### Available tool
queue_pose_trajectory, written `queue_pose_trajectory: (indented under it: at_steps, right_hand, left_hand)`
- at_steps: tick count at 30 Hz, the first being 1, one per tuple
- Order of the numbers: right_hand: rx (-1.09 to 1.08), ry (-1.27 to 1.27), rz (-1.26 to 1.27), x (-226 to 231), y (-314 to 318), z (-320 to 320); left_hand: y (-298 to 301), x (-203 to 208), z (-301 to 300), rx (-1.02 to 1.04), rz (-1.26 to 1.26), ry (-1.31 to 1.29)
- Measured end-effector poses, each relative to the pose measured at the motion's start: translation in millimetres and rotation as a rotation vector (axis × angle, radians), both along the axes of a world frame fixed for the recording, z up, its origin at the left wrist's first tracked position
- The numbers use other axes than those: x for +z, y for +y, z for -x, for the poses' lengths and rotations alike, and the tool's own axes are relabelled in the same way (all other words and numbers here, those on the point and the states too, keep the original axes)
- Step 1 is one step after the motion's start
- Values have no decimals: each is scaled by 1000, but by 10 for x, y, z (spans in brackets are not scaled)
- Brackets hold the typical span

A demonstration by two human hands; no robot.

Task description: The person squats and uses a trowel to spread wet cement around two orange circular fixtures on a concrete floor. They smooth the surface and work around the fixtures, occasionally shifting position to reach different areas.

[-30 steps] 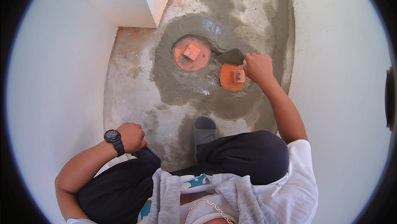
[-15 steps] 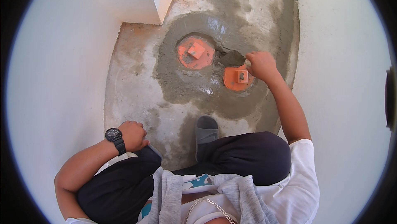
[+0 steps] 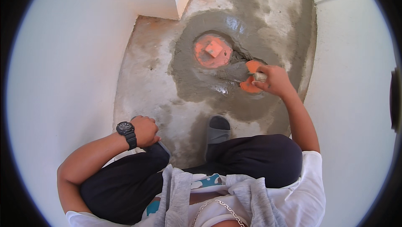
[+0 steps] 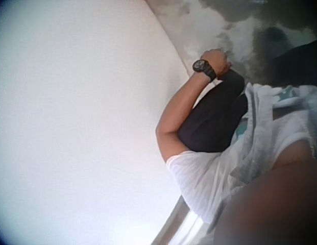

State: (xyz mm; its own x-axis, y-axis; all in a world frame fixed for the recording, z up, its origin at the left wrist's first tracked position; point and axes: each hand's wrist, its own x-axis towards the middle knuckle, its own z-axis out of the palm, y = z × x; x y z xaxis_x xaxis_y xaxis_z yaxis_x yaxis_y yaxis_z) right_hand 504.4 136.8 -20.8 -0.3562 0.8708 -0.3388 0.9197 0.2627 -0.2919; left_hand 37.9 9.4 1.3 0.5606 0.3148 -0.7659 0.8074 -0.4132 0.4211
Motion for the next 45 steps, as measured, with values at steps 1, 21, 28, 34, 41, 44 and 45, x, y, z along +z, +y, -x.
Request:
queue_pose_trajectory:
  at_steps: [1,21,28,34,41,44,45]
  right_hand:
    - [-18,27,-42,-67,-113,96]
    - [-92,-55,5,43,-657,665]
    - [-318,117,375,-26,-759,736]
    - [-760,249,511,-146,-1584,1371]
    - [-826,174,484,-335,-1694,2132]
    - [-851,231,367,-492,-1672,2205]
    - [-840,230,358,-543,-1652,2202]
  left_hand:
    - [-2,0,1,-1,3,1]
    - [790,-309,-53,-177,-56,28]
    - [855,-1072,-720,-360,448,-26]
    - [305,-1418,-723,-292,901,190]
    - [54,-1581,-473,-202,781,2]
    - [80,-1599,-409,-131,800,-13]
    - [100,-1590,-415,-125,835,-5]
